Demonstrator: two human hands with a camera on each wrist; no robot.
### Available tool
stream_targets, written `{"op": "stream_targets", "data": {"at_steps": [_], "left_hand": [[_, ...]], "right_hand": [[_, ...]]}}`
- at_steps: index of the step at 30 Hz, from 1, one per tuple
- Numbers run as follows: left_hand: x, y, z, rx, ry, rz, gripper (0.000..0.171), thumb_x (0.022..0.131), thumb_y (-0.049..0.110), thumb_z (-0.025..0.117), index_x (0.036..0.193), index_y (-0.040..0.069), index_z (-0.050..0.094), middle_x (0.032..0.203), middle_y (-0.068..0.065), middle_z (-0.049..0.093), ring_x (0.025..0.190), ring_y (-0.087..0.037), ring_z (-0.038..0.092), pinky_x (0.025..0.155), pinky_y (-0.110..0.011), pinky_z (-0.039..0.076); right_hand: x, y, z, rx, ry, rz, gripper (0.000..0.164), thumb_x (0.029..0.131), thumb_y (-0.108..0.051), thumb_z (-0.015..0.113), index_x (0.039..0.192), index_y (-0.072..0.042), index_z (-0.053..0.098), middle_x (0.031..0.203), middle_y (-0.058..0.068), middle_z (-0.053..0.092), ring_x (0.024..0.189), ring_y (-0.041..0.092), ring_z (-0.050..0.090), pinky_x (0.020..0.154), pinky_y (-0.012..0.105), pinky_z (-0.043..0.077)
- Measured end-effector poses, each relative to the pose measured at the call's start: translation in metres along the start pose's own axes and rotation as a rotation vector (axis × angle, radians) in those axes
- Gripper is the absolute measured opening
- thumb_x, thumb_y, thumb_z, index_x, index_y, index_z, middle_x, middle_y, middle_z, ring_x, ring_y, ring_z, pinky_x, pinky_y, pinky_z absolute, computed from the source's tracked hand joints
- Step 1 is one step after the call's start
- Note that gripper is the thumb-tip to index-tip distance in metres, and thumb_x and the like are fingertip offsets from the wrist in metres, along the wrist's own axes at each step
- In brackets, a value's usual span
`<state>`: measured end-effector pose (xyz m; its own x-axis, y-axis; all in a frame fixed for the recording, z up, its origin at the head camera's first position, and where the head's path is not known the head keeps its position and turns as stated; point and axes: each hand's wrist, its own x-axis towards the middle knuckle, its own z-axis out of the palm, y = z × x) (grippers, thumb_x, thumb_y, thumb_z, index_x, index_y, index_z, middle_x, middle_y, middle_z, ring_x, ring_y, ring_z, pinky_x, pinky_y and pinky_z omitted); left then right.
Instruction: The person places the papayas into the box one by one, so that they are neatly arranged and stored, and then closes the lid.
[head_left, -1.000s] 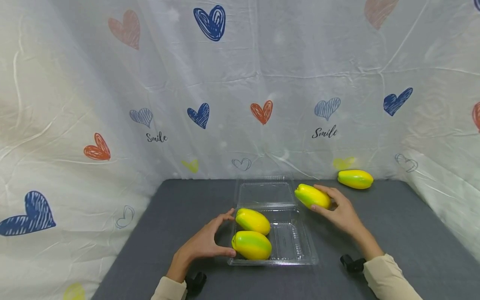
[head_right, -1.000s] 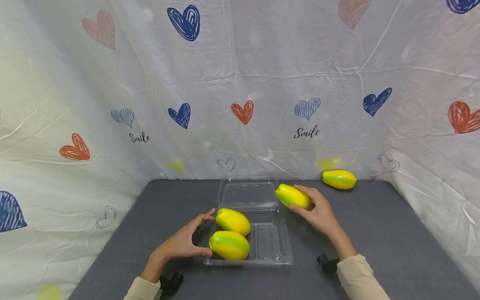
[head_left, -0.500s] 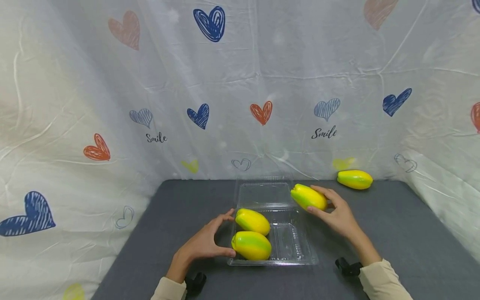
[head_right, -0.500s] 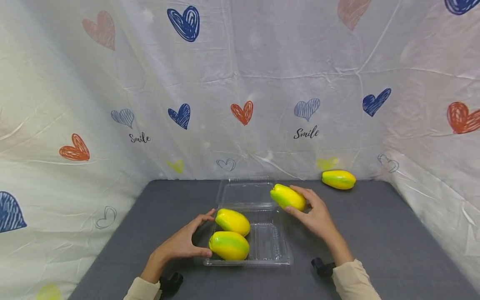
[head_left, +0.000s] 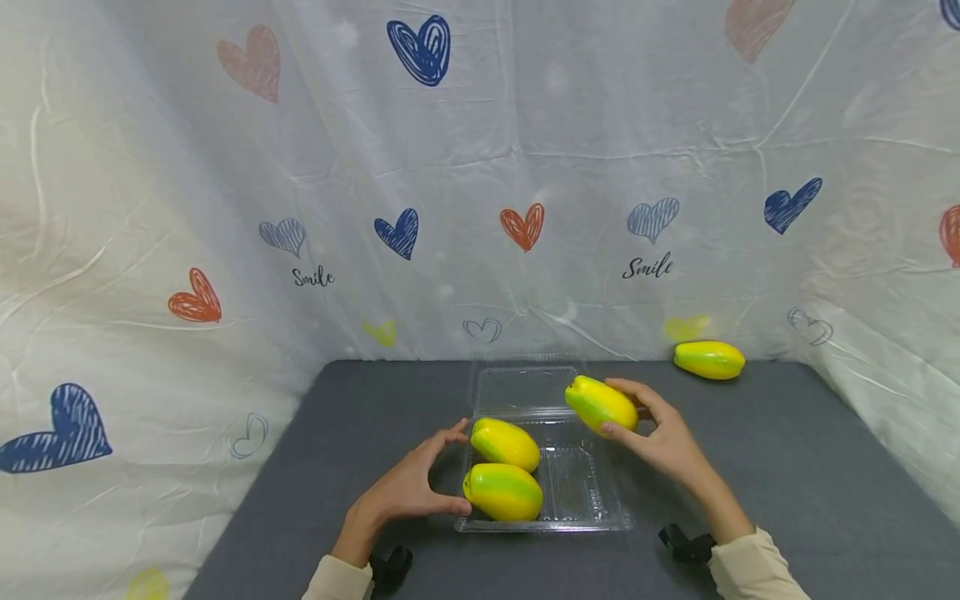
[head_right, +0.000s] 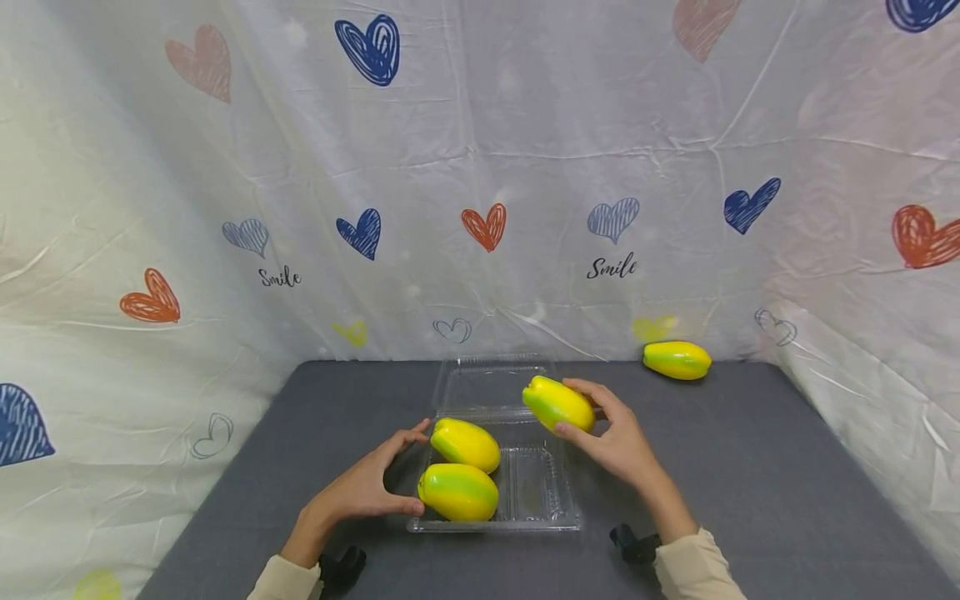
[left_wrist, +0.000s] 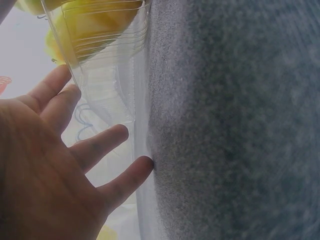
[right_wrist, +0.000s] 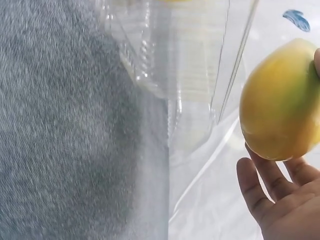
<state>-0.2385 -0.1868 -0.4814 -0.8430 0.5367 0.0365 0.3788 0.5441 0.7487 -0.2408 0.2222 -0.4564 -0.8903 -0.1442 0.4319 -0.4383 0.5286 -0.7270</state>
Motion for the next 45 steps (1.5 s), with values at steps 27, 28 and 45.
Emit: {"op": "stream_targets", "data": {"at_steps": [27, 28, 45], "left_hand": [[-0.001, 0.0, 0.001, 0.001, -0.001, 0.009, 0.083, 0.076, 0.049, 0.088, 0.145, 0.039, 0.041, 0.168, 0.019, 0.02, 0.158, -0.03, 0.021, 0.118, -0.072, 0.025], [-0.001, 0.0, 0.001, 0.004, 0.0, 0.012, 0.084, 0.076, 0.049, 0.088, 0.145, 0.039, 0.041, 0.168, 0.019, 0.02, 0.158, -0.03, 0.021, 0.117, -0.072, 0.026], [-0.001, 0.001, 0.001, 0.014, -0.002, 0.017, 0.084, 0.077, 0.049, 0.087, 0.146, 0.039, 0.04, 0.169, 0.019, 0.02, 0.157, -0.03, 0.023, 0.117, -0.07, 0.029]], "right_hand": [[-0.01, -0.007, 0.027, 0.095, -0.146, -0.004, 0.058, 0.086, -0.028, 0.084, 0.137, -0.029, 0.059, 0.132, -0.004, 0.066, 0.109, 0.01, 0.06, 0.091, 0.039, 0.052], [-0.01, -0.008, 0.028, 0.098, -0.15, -0.002, 0.058, 0.085, -0.028, 0.084, 0.137, -0.029, 0.059, 0.132, -0.004, 0.066, 0.109, 0.011, 0.059, 0.09, 0.04, 0.052], [-0.009, -0.007, 0.038, 0.056, -0.176, 0.017, 0.059, 0.081, -0.033, 0.087, 0.134, -0.032, 0.063, 0.132, -0.003, 0.067, 0.124, 0.03, 0.055, 0.106, 0.074, 0.021]]}}
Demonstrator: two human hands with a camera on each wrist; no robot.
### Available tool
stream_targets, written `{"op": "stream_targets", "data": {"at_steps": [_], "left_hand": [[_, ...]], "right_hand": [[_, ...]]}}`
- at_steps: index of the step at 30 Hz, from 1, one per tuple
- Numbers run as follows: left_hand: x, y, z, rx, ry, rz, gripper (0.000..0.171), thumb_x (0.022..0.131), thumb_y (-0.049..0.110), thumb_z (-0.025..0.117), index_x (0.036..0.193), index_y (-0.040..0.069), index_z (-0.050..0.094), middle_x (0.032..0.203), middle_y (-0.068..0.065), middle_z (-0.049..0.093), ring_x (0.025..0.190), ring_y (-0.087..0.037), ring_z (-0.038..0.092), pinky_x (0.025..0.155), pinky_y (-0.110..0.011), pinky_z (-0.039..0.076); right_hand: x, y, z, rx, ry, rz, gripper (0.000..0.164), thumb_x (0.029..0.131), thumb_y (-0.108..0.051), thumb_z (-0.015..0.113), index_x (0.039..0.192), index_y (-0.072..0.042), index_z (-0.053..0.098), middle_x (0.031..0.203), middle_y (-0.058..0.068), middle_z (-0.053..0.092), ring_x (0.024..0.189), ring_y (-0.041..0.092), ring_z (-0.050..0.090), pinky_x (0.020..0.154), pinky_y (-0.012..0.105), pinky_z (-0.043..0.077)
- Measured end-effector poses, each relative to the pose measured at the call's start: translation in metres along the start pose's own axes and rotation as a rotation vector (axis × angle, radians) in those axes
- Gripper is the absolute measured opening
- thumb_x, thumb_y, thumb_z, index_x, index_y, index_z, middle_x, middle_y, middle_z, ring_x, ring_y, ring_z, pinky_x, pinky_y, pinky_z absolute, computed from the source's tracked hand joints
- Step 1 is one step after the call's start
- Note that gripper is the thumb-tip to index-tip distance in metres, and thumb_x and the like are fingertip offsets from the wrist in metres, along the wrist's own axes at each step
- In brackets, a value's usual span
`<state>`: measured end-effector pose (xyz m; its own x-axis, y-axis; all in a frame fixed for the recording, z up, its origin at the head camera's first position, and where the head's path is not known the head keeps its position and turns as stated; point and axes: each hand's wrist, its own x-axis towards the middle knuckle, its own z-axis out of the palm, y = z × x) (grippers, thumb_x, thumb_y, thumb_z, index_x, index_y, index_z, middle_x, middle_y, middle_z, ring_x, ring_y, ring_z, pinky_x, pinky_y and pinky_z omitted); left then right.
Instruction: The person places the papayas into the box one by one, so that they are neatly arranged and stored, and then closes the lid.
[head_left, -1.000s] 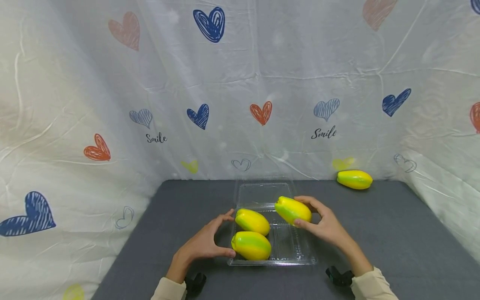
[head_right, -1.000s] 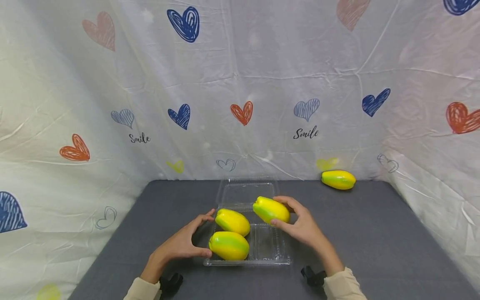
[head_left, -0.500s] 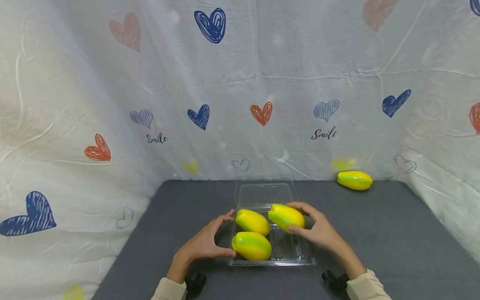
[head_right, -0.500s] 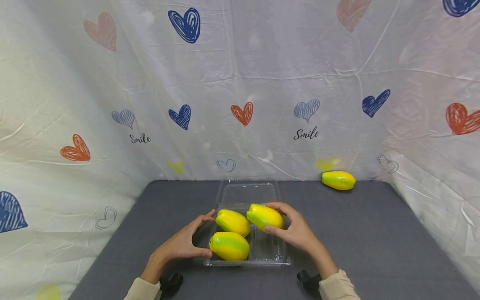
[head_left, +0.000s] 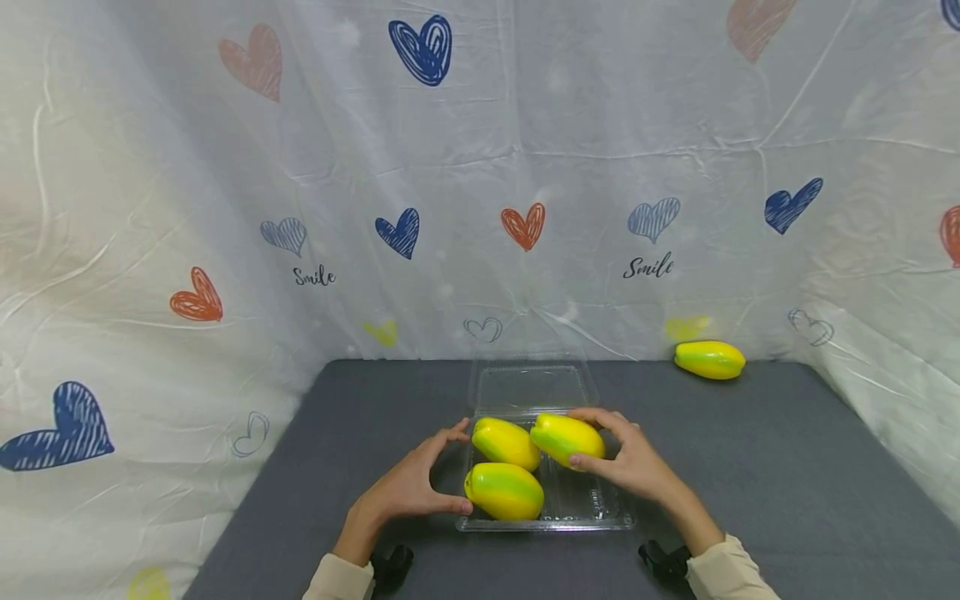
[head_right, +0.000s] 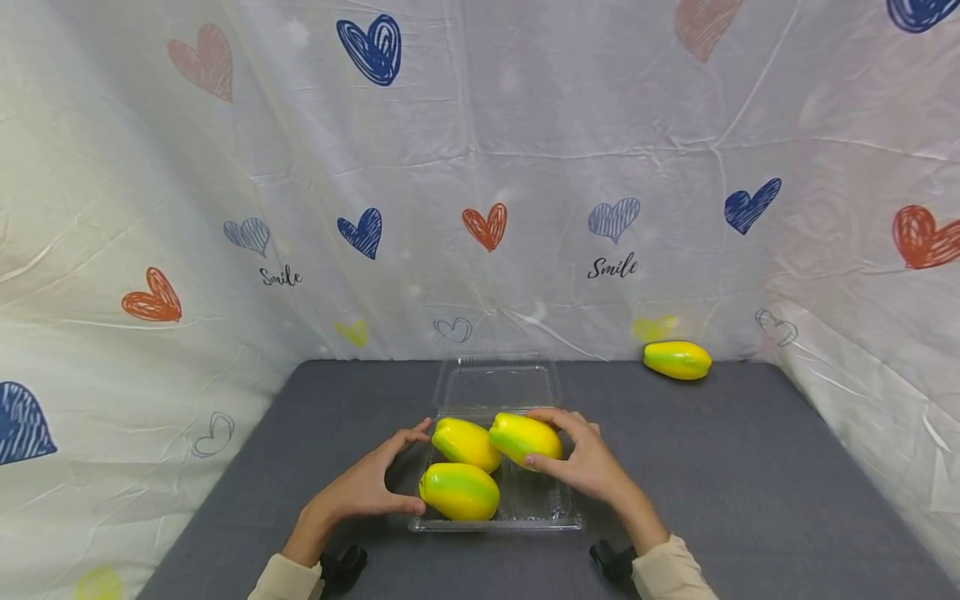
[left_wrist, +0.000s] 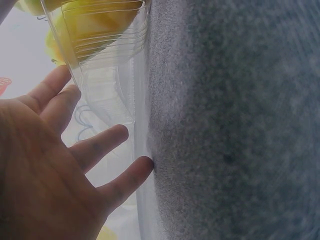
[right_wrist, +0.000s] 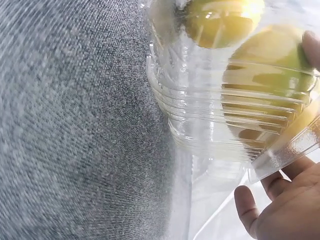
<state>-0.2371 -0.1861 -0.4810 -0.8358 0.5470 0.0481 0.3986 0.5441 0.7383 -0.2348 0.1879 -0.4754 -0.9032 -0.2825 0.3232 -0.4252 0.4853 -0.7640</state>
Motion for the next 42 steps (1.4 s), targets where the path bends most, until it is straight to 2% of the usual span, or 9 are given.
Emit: {"op": "stream_targets", "data": {"at_steps": [3, 6, 9, 23, 37, 42], "left_hand": [[0.0, 0.0, 0.0, -0.003, -0.001, 0.001, 0.084, 0.077, 0.049, 0.087, 0.146, 0.039, 0.041, 0.169, 0.017, 0.02, 0.157, -0.03, 0.023, 0.117, -0.071, 0.029], [-0.001, 0.0, 0.0, -0.005, -0.001, -0.001, 0.084, 0.076, 0.049, 0.087, 0.145, 0.039, 0.041, 0.169, 0.017, 0.02, 0.157, -0.03, 0.022, 0.117, -0.071, 0.029], [0.0, 0.0, 0.0, 0.0, 0.002, -0.002, 0.084, 0.076, 0.049, 0.087, 0.145, 0.04, 0.041, 0.169, 0.017, 0.02, 0.157, -0.03, 0.023, 0.117, -0.07, 0.029], [0.0, 0.001, 0.001, -0.003, 0.0, -0.004, 0.084, 0.077, 0.05, 0.087, 0.145, 0.04, 0.041, 0.169, 0.016, 0.02, 0.157, -0.031, 0.023, 0.116, -0.071, 0.029], [0.0, 0.001, 0.002, -0.01, -0.005, -0.01, 0.084, 0.077, 0.049, 0.087, 0.146, 0.04, 0.041, 0.169, 0.018, 0.019, 0.157, -0.03, 0.023, 0.116, -0.071, 0.029], [0.0, 0.001, 0.002, -0.005, 0.0, -0.005, 0.084, 0.077, 0.05, 0.087, 0.146, 0.04, 0.04, 0.169, 0.018, 0.02, 0.157, -0.03, 0.023, 0.117, -0.071, 0.028]], "right_hand": [[0.001, 0.0, 0.001, -0.016, -0.005, -0.015, 0.059, 0.08, -0.034, 0.088, 0.134, -0.032, 0.063, 0.132, -0.004, 0.067, 0.122, 0.026, 0.056, 0.105, 0.063, 0.026], [0.001, 0.0, 0.002, -0.04, -0.007, -0.034, 0.06, 0.08, -0.036, 0.088, 0.134, -0.032, 0.063, 0.131, -0.007, 0.068, 0.118, 0.02, 0.057, 0.096, 0.047, 0.029], [0.001, 0.001, 0.003, -0.057, -0.003, -0.054, 0.06, 0.08, -0.036, 0.087, 0.135, -0.032, 0.063, 0.132, -0.008, 0.068, 0.116, 0.016, 0.056, 0.093, 0.041, 0.029], [0.001, 0.001, 0.009, -0.106, 0.024, -0.106, 0.064, 0.079, -0.034, 0.089, 0.137, -0.027, 0.062, 0.132, -0.005, 0.065, 0.12, 0.021, 0.06, 0.091, 0.04, 0.029], [-0.003, 0.002, 0.014, -0.195, 0.045, -0.102, 0.062, 0.079, -0.033, 0.089, 0.134, -0.02, 0.063, 0.129, -0.001, 0.068, 0.118, 0.025, 0.06, 0.089, 0.042, 0.033], [-0.003, 0.001, 0.014, -0.189, 0.045, -0.087, 0.062, 0.078, -0.031, 0.09, 0.133, -0.022, 0.064, 0.129, -0.002, 0.068, 0.118, 0.024, 0.059, 0.089, 0.041, 0.033]]}}
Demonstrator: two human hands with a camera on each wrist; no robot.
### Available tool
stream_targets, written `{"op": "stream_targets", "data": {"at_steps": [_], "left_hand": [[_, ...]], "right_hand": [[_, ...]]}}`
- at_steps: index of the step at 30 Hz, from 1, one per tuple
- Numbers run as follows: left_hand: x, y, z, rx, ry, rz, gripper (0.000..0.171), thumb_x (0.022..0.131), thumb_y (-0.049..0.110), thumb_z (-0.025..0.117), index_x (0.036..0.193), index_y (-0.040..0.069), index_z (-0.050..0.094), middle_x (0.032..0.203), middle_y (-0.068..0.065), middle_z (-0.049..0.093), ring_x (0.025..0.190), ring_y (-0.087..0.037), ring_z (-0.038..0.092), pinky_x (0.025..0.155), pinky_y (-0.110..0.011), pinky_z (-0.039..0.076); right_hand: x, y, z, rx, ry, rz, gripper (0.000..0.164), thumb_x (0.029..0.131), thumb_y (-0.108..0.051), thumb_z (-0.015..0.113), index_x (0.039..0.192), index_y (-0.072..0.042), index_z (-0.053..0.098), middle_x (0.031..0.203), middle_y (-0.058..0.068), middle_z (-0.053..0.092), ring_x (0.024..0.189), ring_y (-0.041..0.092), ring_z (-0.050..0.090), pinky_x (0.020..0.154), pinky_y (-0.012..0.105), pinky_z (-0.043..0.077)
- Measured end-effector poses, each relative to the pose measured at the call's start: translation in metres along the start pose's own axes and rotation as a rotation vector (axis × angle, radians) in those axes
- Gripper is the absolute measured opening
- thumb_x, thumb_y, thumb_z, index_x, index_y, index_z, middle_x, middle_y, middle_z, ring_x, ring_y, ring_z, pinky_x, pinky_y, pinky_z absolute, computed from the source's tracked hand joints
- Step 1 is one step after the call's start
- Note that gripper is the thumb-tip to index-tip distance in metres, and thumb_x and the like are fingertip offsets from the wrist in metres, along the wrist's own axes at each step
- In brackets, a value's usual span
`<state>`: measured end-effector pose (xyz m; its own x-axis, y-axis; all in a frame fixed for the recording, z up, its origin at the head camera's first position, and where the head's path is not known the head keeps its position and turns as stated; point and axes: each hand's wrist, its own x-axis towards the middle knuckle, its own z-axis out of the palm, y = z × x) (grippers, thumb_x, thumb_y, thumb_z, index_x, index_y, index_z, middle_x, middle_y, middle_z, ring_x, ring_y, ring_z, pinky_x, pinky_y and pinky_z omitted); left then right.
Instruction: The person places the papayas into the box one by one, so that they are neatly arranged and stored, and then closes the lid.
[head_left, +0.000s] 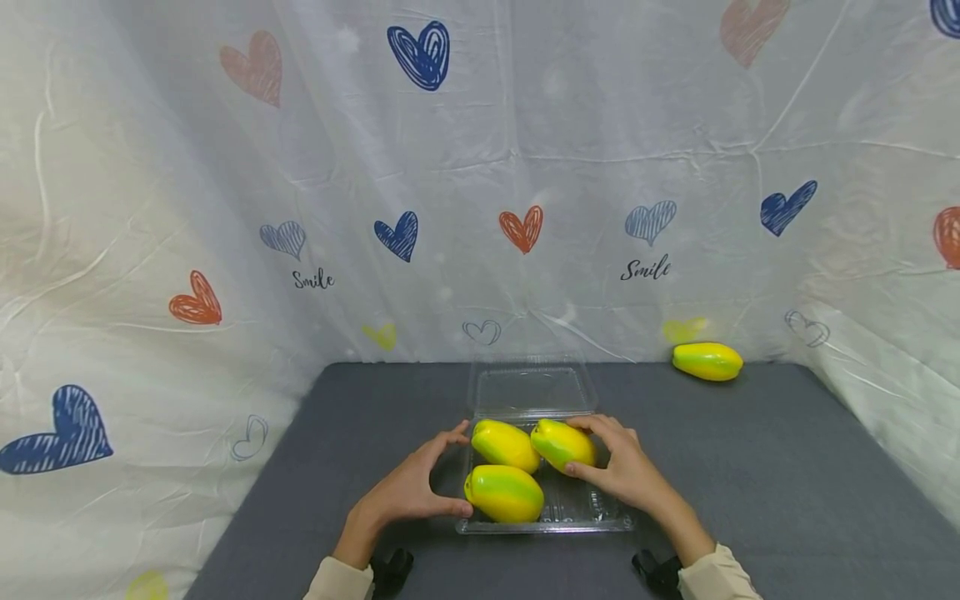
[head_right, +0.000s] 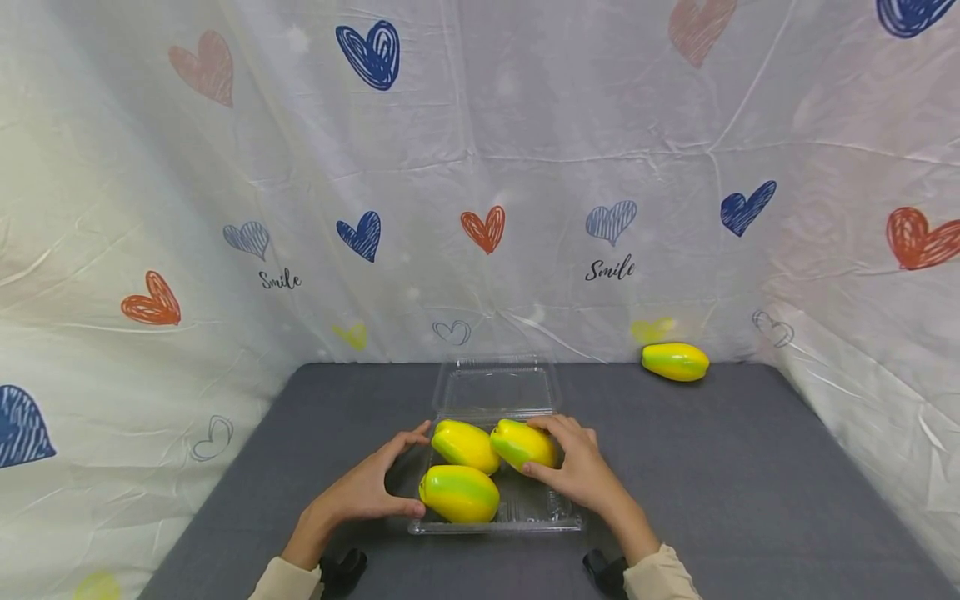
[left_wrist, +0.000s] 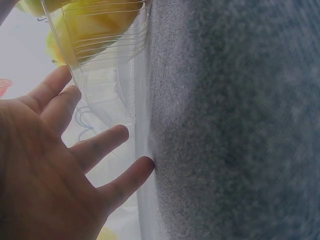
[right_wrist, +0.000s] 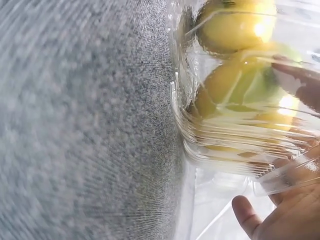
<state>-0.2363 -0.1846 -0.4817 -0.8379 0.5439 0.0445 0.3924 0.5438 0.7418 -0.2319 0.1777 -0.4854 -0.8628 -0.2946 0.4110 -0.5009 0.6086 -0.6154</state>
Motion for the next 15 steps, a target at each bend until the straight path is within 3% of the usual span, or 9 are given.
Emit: {"op": "stream_targets", "data": {"at_steps": [4, 10, 15], "left_hand": [[-0.0004, 0.0002, -0.0002, 0.004, 0.0, 0.002, 0.084, 0.077, 0.05, 0.087, 0.146, 0.04, 0.04, 0.169, 0.017, 0.02, 0.157, -0.03, 0.023, 0.117, -0.071, 0.028], [-0.0006, 0.0005, -0.0004, 0.0, -0.004, -0.003, 0.084, 0.077, 0.049, 0.087, 0.146, 0.039, 0.04, 0.169, 0.018, 0.019, 0.157, -0.03, 0.022, 0.116, -0.071, 0.029], [-0.0002, 0.0001, -0.0002, 0.003, -0.004, -0.001, 0.084, 0.077, 0.05, 0.087, 0.146, 0.038, 0.04, 0.169, 0.016, 0.02, 0.157, -0.03, 0.023, 0.117, -0.071, 0.028]], "right_hand": [[0.0002, -0.0004, 0.0003, 0.012, 0.001, 0.006, 0.063, 0.078, -0.03, 0.089, 0.134, -0.018, 0.063, 0.13, 0.0, 0.067, 0.12, 0.026, 0.058, 0.091, 0.044, 0.035], [-0.0002, 0.0005, 0.0019, 0.031, 0.003, 0.02, 0.061, 0.08, -0.029, 0.088, 0.135, -0.018, 0.063, 0.131, 0.002, 0.066, 0.122, 0.028, 0.057, 0.096, 0.059, 0.038], [-0.0003, 0.0006, 0.0024, 0.035, 0.002, 0.024, 0.06, 0.081, -0.028, 0.087, 0.135, -0.02, 0.063, 0.132, 0.001, 0.066, 0.121, 0.027, 0.057, 0.094, 0.05, 0.036]]}}
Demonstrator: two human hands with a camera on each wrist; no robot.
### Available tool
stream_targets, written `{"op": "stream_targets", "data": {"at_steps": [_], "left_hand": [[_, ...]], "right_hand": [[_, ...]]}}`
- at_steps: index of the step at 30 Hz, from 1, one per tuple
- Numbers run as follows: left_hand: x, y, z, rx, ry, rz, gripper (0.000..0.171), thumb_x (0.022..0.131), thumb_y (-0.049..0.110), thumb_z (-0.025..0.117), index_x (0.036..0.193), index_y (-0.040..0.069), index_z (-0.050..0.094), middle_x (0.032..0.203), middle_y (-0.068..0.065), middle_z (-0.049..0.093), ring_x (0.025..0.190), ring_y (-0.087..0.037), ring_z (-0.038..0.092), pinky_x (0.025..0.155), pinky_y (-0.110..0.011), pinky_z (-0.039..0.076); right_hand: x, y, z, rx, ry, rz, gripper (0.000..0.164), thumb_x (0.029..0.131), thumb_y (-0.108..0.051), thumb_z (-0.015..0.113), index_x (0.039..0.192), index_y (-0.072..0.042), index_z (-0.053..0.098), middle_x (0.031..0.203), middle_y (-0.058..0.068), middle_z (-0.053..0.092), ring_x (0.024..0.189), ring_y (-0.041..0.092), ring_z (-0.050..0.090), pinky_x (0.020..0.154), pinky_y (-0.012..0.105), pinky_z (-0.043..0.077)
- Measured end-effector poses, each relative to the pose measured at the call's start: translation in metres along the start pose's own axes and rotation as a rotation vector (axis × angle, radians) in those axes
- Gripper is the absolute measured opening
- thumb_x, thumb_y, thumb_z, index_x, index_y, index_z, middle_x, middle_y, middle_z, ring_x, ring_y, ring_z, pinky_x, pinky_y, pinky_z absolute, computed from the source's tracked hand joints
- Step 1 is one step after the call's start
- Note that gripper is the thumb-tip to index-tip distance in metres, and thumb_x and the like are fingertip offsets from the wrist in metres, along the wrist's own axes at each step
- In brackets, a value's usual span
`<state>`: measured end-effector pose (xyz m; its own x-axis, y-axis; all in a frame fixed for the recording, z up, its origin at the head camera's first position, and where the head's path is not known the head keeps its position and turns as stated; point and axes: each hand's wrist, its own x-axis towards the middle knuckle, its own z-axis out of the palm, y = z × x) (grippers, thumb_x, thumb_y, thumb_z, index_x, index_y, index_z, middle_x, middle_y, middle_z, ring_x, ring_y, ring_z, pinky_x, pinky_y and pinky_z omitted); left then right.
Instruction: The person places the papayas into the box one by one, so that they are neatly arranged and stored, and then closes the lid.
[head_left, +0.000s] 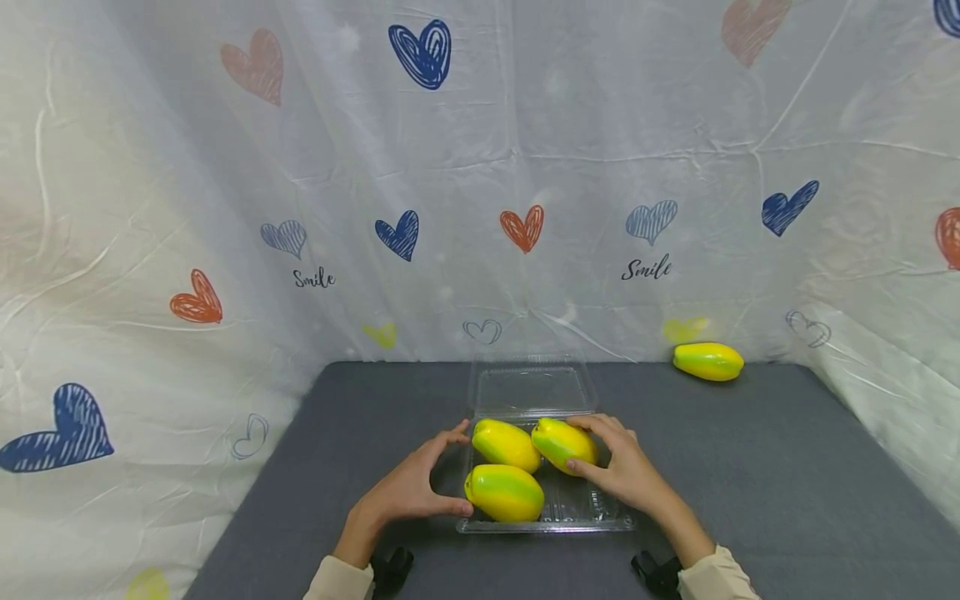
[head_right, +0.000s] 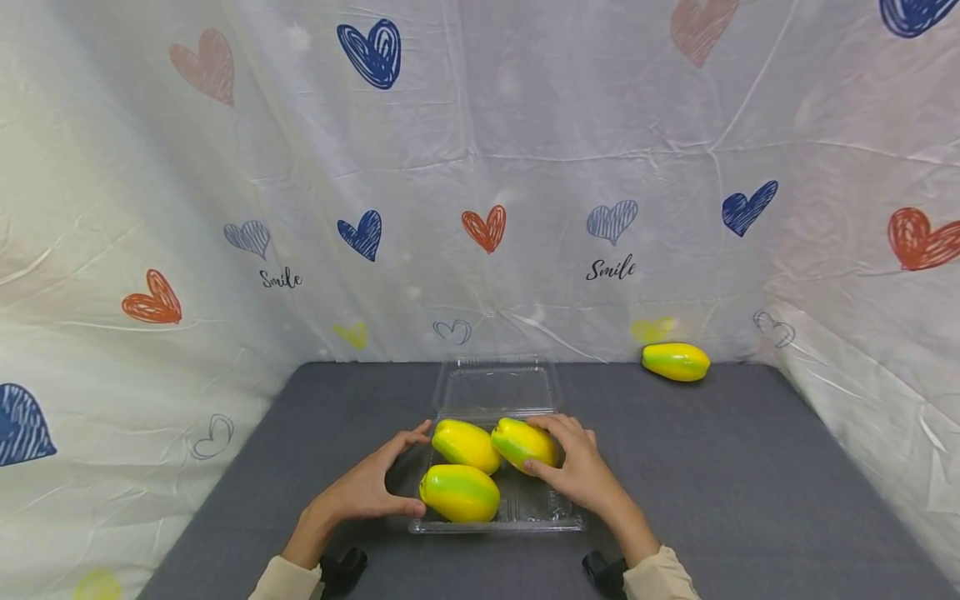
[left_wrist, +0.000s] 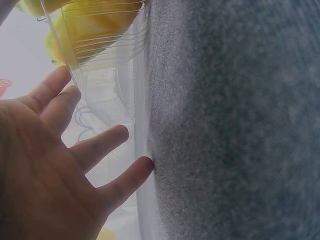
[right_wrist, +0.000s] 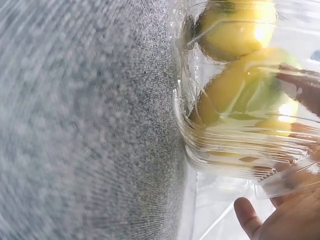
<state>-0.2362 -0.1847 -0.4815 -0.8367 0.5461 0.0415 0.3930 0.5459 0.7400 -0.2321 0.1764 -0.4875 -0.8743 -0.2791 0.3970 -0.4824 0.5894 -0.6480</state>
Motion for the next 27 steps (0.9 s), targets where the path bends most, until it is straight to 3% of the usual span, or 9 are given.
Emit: {"op": "stream_targets", "data": {"at_steps": [4, 16, 21, 27], "left_hand": [[0.0004, -0.0003, 0.0, 0.003, 0.001, -0.003, 0.084, 0.077, 0.05, 0.087, 0.146, 0.039, 0.04, 0.169, 0.017, 0.02, 0.157, -0.03, 0.023, 0.116, -0.071, 0.029], [0.0009, 0.0003, -0.0008, 0.006, 0.002, -0.001, 0.083, 0.077, 0.05, 0.086, 0.146, 0.04, 0.041, 0.169, 0.018, 0.02, 0.157, -0.031, 0.024, 0.116, -0.071, 0.029], [0.0011, 0.0005, -0.0008, 0.008, 0.005, 0.0, 0.083, 0.077, 0.05, 0.087, 0.145, 0.04, 0.041, 0.169, 0.017, 0.02, 0.157, -0.03, 0.024, 0.116, -0.071, 0.029], [0.0008, 0.0005, -0.0009, -0.001, -0.001, 0.006, 0.083, 0.078, 0.049, 0.086, 0.146, 0.038, 0.041, 0.17, 0.014, 0.02, 0.157, -0.031, 0.023, 0.117, -0.071, 0.029]], "right_hand": [[0.0003, -0.0004, 0.0001, 0.0, 0.008, -0.006, 0.059, 0.081, -0.025, 0.087, 0.135, -0.019, 0.064, 0.131, 0.0, 0.066, 0.12, 0.026, 0.057, 0.091, 0.044, 0.034], [0.0002, -0.0028, -0.0019, 0.028, 0.035, -0.018, 0.056, 0.082, -0.021, 0.087, 0.133, -0.017, 0.065, 0.128, 0.0, 0.067, 0.118, 0.025, 0.058, 0.091, 0.044, 0.035], [0.0003, 0.0005, -0.0019, 0.042, 0.068, -0.041, 0.054, 0.082, -0.02, 0.086, 0.132, -0.017, 0.066, 0.126, 0.001, 0.068, 0.117, 0.024, 0.058, 0.093, 0.047, 0.035], [0.0003, 0.0039, -0.0038, 0.088, 0.128, -0.034, 0.047, 0.086, -0.017, 0.083, 0.13, -0.015, 0.067, 0.126, 0.002, 0.068, 0.118, 0.023, 0.057, 0.097, 0.061, 0.04]]}}
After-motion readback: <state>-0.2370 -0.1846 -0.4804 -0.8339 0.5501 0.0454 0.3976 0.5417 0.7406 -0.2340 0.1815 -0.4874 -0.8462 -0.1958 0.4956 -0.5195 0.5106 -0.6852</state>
